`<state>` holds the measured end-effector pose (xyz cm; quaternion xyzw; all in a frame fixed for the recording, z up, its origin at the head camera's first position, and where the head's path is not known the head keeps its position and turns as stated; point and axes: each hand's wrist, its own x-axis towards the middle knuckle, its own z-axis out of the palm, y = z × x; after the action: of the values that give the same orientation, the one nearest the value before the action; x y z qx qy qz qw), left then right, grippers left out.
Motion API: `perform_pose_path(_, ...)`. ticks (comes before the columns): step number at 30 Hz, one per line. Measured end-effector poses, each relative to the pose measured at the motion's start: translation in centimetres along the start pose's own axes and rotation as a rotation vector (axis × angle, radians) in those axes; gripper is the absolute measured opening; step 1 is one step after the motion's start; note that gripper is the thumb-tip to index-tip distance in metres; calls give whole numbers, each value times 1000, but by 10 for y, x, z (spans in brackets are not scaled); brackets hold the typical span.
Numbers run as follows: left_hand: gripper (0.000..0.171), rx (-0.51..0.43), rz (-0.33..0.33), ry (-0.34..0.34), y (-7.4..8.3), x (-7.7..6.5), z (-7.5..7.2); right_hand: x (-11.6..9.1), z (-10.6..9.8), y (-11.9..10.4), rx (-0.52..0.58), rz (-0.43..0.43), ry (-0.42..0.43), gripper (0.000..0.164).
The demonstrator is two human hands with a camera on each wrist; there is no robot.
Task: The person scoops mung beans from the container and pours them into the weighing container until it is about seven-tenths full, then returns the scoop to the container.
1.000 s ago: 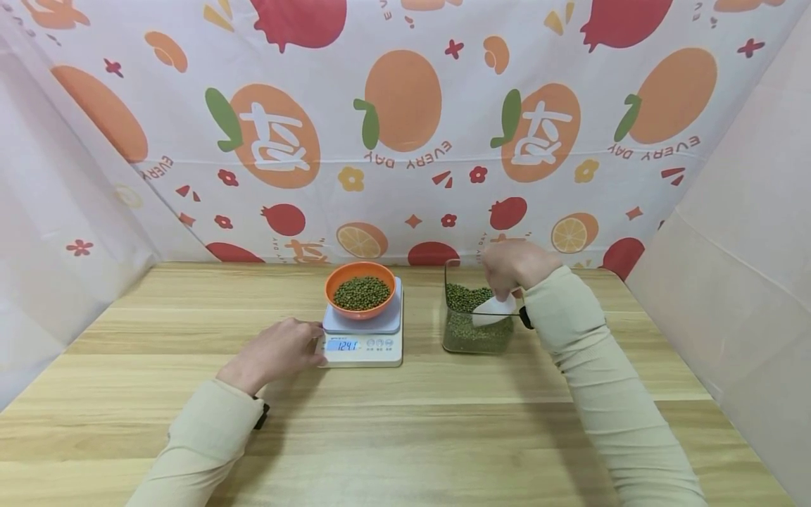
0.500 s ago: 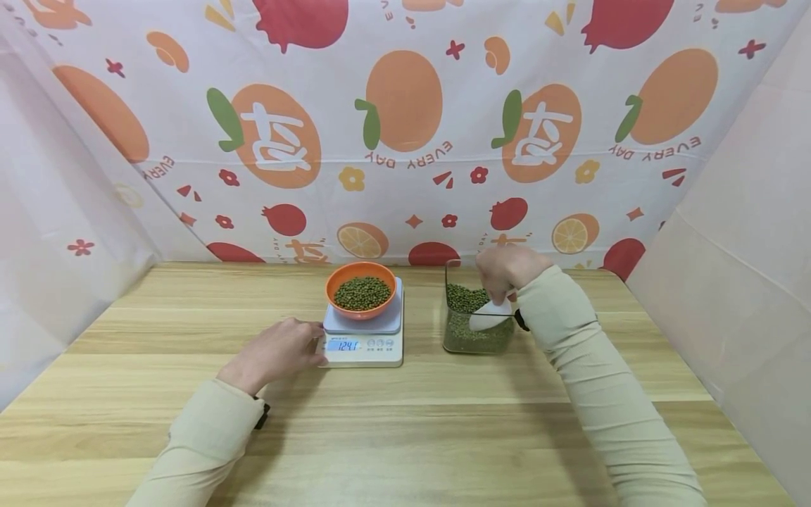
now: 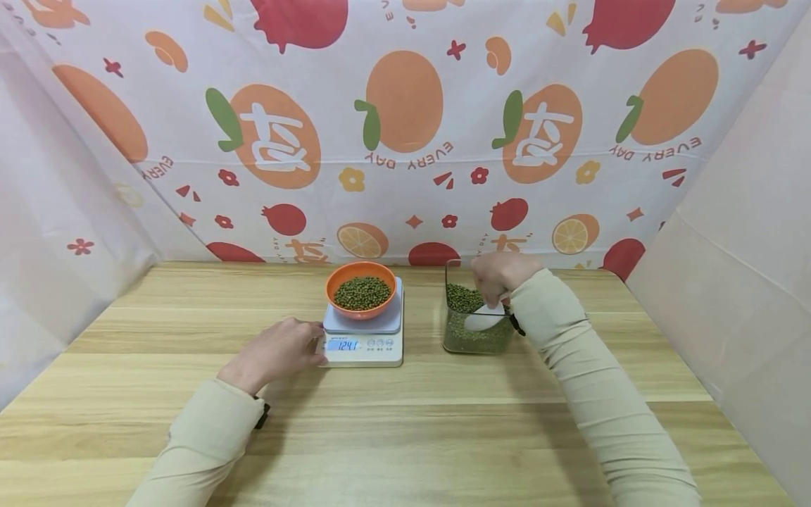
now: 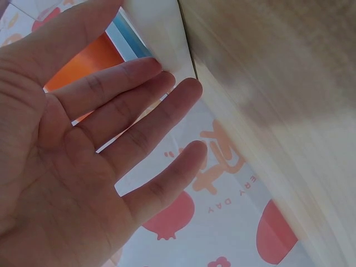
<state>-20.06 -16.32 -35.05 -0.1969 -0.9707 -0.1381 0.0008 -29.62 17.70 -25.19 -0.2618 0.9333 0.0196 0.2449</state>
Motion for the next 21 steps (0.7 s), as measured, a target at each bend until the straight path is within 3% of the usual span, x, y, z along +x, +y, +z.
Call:
perform_pose_path(4,25,-6,-2,-1,-1,0,0,4,2,-1,-55,-8,10,22)
perform_pose_path(17,21,-18,-1,3,-1,1,-1,6,2,-5,-61,32,15,24)
perform_pose_path(21,21,0,24,15,-1,1,0,10,6,-6,-54,14,6,38)
